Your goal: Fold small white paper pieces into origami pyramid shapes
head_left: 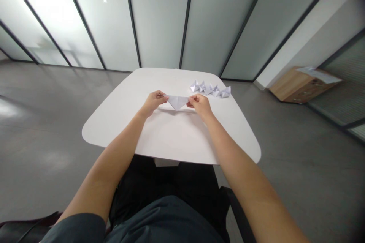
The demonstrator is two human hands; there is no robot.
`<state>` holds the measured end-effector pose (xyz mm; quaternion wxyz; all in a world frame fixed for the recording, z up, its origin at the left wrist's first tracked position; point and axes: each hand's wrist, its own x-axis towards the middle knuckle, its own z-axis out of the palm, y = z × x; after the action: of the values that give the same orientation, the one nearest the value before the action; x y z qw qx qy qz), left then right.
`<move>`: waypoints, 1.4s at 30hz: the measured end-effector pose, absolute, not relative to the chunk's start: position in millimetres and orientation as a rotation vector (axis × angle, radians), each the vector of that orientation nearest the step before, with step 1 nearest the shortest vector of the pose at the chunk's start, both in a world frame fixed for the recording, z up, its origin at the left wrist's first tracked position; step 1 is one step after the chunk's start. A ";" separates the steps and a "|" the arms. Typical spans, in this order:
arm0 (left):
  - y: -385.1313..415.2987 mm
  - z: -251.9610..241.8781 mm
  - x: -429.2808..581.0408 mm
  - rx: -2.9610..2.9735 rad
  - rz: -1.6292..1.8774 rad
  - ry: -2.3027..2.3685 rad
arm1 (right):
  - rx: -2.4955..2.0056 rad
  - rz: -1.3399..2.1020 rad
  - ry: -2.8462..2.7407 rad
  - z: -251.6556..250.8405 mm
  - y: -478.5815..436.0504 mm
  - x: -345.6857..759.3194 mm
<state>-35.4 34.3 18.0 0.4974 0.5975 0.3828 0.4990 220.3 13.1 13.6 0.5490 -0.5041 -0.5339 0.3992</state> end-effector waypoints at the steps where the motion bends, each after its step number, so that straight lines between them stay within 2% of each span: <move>1: 34.4 18.1 -35.3 1.452 1.204 0.938 | -1.194 0.971 -1.243 14.9 12.3 218.8; 6: 30.6 19.7 -33.5 1.556 1.134 1.006 | -1.209 1.013 -1.200 16.4 9.9 219.3; 11: 23.5 21.9 -29.6 1.974 0.968 1.224 | -1.181 0.990 -1.295 13.8 7.8 221.7; 16: 17.7 26.5 -29.2 2.254 0.872 1.210 | -1.152 0.970 -1.411 17.8 1.4 215.0; 23: 8.0 30.2 -23.7 2.207 0.756 1.112 | -1.062 0.986 -1.418 23.2 -7.5 205.1; 31: 5.2 28.6 -16.3 2.168 0.882 1.032 | -1.059 1.269 -1.278 16.8 -13.4 185.0; 42: 3.2 34.7 -18.3 2.154 0.892 0.962 | -1.052 1.292 -1.108 21.0 -10.4 186.5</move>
<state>-18.3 3.2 34.7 0.3048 0.8134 0.3634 0.3368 186.5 -10.4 21.0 0.5400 -0.4425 -0.4662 0.5434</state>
